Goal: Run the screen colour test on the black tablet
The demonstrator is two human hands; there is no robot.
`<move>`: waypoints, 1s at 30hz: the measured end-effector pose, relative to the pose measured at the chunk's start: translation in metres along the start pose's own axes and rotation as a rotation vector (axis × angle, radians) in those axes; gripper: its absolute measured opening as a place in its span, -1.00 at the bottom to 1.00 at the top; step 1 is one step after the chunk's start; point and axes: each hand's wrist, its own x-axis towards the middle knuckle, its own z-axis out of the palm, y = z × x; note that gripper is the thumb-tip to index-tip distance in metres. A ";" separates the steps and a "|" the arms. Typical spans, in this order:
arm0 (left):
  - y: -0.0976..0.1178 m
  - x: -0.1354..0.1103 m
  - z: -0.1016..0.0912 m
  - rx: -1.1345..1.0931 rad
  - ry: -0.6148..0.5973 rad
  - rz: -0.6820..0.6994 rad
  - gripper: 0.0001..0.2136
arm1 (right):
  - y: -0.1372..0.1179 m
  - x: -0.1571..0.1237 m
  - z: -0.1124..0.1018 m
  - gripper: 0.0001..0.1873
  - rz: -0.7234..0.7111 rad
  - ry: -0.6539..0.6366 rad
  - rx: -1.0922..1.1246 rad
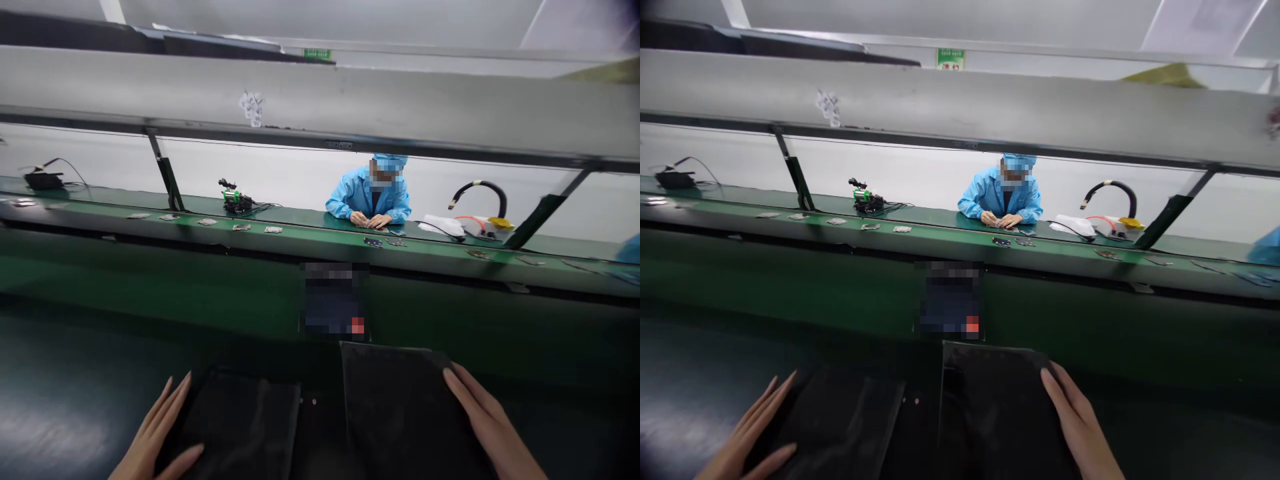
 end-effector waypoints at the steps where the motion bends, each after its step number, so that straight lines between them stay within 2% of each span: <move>1: -0.001 0.018 -0.004 -0.009 -0.013 0.022 -0.35 | -0.003 0.007 0.005 -0.27 -0.051 -0.053 -0.002; 4: 0.007 0.063 -0.015 -0.008 -0.107 -0.002 -0.32 | 0.002 0.025 0.020 -0.17 -0.115 -0.052 -0.020; 6: 0.027 0.081 -0.018 0.023 -0.154 0.044 -0.33 | 0.012 0.031 0.025 -0.15 -0.105 -0.039 -0.023; 9: 0.079 0.096 -0.008 0.041 -0.234 0.253 -0.38 | 0.025 0.029 0.028 -0.22 -0.112 -0.028 -0.031; 12: 0.138 0.107 0.016 -0.049 -0.276 0.266 -0.38 | 0.029 0.021 0.030 -0.24 -0.133 0.000 -0.061; 15: 0.170 0.118 0.032 -0.055 -0.259 0.248 -0.60 | 0.030 0.012 0.036 -0.17 -0.145 0.028 -0.113; 18: 0.169 0.128 0.036 -0.056 -0.210 0.196 -0.78 | 0.036 0.007 0.041 -0.12 -0.233 0.070 -0.260; 21: 0.155 0.135 0.033 -0.077 -0.165 0.164 -0.82 | 0.044 0.008 0.042 -0.23 -0.369 0.101 -0.540; 25: 0.146 0.138 0.033 -0.108 -0.132 0.145 -0.82 | 0.047 0.013 0.040 -0.19 -0.243 0.008 -0.593; 30: 0.150 0.137 0.033 -0.113 -0.111 0.119 -0.79 | 0.041 0.012 0.039 -0.08 -0.167 0.042 -0.538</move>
